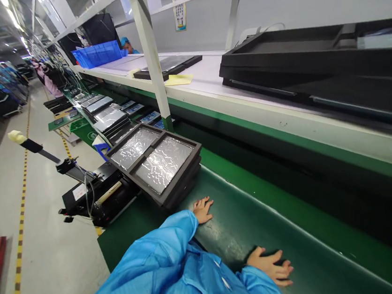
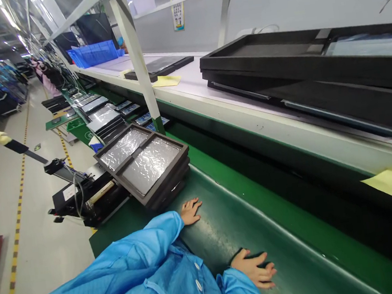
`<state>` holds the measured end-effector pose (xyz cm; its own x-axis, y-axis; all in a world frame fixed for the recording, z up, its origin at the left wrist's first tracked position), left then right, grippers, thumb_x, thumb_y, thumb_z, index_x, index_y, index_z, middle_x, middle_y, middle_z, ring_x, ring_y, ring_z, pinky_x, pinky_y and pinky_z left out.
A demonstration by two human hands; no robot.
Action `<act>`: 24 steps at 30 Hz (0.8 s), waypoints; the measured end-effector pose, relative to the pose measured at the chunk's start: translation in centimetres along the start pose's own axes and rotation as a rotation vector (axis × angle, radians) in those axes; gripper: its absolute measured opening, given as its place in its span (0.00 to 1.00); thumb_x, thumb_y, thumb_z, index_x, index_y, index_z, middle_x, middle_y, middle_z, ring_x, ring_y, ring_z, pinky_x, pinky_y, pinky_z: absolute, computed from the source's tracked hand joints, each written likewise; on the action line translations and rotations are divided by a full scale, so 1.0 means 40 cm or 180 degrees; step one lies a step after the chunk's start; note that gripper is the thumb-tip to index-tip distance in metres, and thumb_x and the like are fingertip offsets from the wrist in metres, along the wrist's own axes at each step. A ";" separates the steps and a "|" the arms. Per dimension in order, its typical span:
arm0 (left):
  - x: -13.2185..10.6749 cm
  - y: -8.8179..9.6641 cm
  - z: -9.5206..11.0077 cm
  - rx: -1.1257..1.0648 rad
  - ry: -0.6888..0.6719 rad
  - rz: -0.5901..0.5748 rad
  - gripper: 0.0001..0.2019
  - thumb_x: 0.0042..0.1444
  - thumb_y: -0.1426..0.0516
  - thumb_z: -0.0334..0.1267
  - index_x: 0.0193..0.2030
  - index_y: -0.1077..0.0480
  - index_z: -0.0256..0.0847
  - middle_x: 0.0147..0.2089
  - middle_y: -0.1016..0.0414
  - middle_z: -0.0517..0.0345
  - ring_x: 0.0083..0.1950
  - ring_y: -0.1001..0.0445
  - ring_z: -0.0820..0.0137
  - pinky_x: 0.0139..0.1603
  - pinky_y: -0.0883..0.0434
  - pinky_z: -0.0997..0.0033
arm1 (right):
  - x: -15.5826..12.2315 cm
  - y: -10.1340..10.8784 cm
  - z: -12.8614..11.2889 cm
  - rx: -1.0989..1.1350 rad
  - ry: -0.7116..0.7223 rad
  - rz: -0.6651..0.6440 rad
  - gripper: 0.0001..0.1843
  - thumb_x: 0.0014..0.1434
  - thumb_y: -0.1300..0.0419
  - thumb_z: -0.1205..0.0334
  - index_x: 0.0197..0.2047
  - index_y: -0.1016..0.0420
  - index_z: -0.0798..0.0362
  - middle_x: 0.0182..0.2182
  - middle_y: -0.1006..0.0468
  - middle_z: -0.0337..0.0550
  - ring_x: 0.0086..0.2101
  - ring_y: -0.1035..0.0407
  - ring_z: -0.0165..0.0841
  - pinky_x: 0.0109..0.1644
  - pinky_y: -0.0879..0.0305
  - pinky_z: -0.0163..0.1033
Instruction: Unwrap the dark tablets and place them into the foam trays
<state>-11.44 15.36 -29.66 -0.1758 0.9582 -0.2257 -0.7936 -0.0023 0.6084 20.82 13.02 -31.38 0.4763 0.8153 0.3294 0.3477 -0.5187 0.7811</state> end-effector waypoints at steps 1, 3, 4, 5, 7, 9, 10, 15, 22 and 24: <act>0.005 0.013 0.023 -0.0209 0.0063 -0.0102 0.28 0.53 0.37 0.38 0.62 0.30 0.37 0.72 0.38 0.35 0.74 0.41 0.44 0.73 0.48 0.37 | 0.000 0.000 0.000 -0.0024 -0.0002 0.0003 0.38 0.62 0.48 0.56 0.74 0.50 0.47 0.66 0.41 0.71 0.68 0.49 0.64 0.65 0.52 0.77; -0.003 0.043 0.083 -0.0715 0.0105 -0.0303 0.20 0.59 0.41 0.41 0.56 0.26 0.37 0.62 0.25 0.37 0.64 0.27 0.49 0.66 0.35 0.43 | 0.000 -0.001 0.002 -0.0054 -0.0009 0.0016 0.37 0.62 0.48 0.56 0.73 0.47 0.49 0.65 0.40 0.72 0.68 0.48 0.64 0.66 0.51 0.76; -0.019 0.063 0.116 -0.0993 0.0085 -0.0365 0.18 0.63 0.45 0.43 0.55 0.26 0.37 0.58 0.22 0.39 0.58 0.22 0.53 0.62 0.30 0.48 | 0.000 -0.002 0.003 -0.0058 -0.0012 0.0022 0.36 0.62 0.48 0.56 0.73 0.46 0.49 0.65 0.40 0.72 0.68 0.48 0.64 0.65 0.50 0.76; -0.044 0.088 0.147 -0.1267 0.0052 -0.0378 0.19 0.66 0.49 0.44 0.56 0.28 0.37 0.56 0.20 0.40 0.55 0.20 0.57 0.59 0.27 0.53 | 0.001 -0.002 0.004 -0.0052 -0.0019 0.0030 0.36 0.62 0.48 0.56 0.72 0.45 0.50 0.65 0.39 0.72 0.68 0.48 0.64 0.65 0.50 0.76; -0.120 0.153 0.191 -0.1700 -0.0011 -0.0266 0.21 0.69 0.55 0.45 0.60 0.32 0.37 0.58 0.22 0.40 0.54 0.19 0.61 0.57 0.26 0.59 | 0.003 -0.001 0.007 -0.0022 -0.0047 0.0052 0.35 0.62 0.48 0.56 0.71 0.43 0.51 0.65 0.38 0.72 0.68 0.47 0.64 0.65 0.50 0.76; -0.215 0.227 0.203 -0.2046 0.0006 -0.0036 0.21 0.70 0.54 0.48 0.60 0.32 0.38 0.59 0.22 0.40 0.55 0.19 0.62 0.57 0.26 0.61 | 0.004 0.000 0.008 0.0016 -0.0085 0.0072 0.34 0.63 0.47 0.56 0.71 0.41 0.52 0.64 0.38 0.73 0.67 0.46 0.64 0.66 0.50 0.75; -0.263 0.263 0.197 -0.2285 0.0062 0.0098 0.21 0.69 0.52 0.50 0.58 0.31 0.37 0.57 0.21 0.40 0.54 0.19 0.61 0.57 0.26 0.62 | 0.004 0.001 0.008 0.0033 -0.0103 0.0080 0.34 0.63 0.47 0.56 0.70 0.40 0.53 0.64 0.38 0.72 0.67 0.46 0.64 0.66 0.50 0.74; -0.431 0.388 0.088 -0.3674 0.0940 0.1064 0.18 0.65 0.42 0.49 0.47 0.25 0.35 0.46 0.18 0.44 0.43 0.18 0.66 0.47 0.23 0.69 | 0.005 0.000 0.003 0.0059 -0.0161 0.0074 0.33 0.63 0.47 0.58 0.69 0.37 0.57 0.64 0.37 0.73 0.67 0.46 0.63 0.67 0.52 0.74; -0.514 0.398 0.001 -0.4392 0.1715 0.1543 0.22 0.67 0.44 0.53 0.52 0.28 0.33 0.61 0.26 0.35 0.55 0.20 0.59 0.48 0.19 0.64 | 0.005 -0.007 0.008 0.0001 -0.0175 0.0060 0.34 0.61 0.45 0.60 0.71 0.39 0.57 0.64 0.37 0.73 0.67 0.47 0.63 0.66 0.51 0.77; -0.538 0.417 -0.024 -0.4515 0.1821 0.1906 0.20 0.68 0.45 0.51 0.51 0.30 0.33 0.58 0.25 0.36 0.54 0.19 0.60 0.48 0.18 0.63 | 0.004 -0.006 0.008 -0.0005 -0.0184 0.0058 0.34 0.62 0.46 0.59 0.71 0.39 0.56 0.64 0.38 0.72 0.68 0.47 0.62 0.67 0.51 0.76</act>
<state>-21.47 -5.56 -15.39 -0.5596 0.5010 -0.6602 -0.3481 -0.8650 -0.3614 21.08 13.20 -31.69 0.5282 0.7896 0.3124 0.3373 -0.5327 0.7762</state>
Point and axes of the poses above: each hand's wrist, its own x-axis towards the middle knuckle, its own y-axis out of the back of the hand, z = x × y, the point moved 10 cm from there along x, towards the middle knuckle
